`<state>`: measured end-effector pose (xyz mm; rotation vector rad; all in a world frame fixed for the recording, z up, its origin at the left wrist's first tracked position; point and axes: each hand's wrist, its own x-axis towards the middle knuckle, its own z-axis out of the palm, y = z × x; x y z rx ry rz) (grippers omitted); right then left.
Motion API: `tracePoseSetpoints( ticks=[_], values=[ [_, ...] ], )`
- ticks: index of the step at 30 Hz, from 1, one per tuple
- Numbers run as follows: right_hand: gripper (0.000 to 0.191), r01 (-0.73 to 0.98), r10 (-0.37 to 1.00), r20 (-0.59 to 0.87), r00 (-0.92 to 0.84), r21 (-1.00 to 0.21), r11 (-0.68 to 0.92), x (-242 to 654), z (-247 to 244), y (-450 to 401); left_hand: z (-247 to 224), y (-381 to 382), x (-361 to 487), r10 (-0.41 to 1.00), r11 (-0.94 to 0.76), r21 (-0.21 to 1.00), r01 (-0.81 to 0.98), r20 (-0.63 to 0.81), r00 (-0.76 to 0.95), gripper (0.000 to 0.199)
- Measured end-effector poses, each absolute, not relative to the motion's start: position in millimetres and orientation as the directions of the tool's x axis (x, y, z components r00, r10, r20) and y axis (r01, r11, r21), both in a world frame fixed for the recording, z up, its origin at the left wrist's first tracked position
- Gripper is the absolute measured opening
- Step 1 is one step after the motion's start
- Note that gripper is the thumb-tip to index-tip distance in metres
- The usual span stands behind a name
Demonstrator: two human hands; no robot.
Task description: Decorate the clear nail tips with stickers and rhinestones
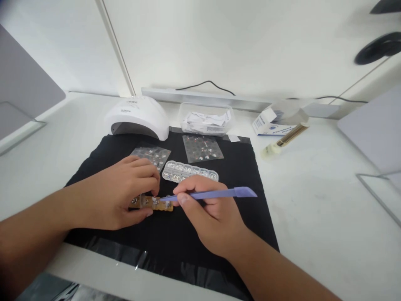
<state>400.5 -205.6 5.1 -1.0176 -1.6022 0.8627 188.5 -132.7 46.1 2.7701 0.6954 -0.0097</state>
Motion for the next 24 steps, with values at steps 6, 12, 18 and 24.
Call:
tracePoseSetpoints(
  ticks=[6,12,18,24],
  values=[
    [0.016,0.198,0.935,0.324,-0.142,-0.917,0.347,398.7,3.1,-205.4,46.7,-131.9,191.2,0.460,-0.844,0.274,0.462,-0.075,0.885,0.011],
    [0.015,0.145,0.966,0.240,-0.099,-0.957,0.253,396.6,0.6,-204.3,46.2,-131.5,190.8,0.460,-0.847,0.265,0.461,-0.068,0.885,0.010],
    [0.014,0.136,0.971,0.224,-0.082,-0.963,0.233,394.8,-0.3,-203.9,45.9,-133.0,189.2,0.457,-0.852,0.256,0.456,-0.060,0.887,0.011],
    [0.016,0.177,0.968,0.238,-0.085,-0.952,0.250,395.2,0.1,-205.7,45.6,-132.0,189.1,0.459,-0.852,0.249,0.460,-0.063,0.886,0.013]
  ],
)
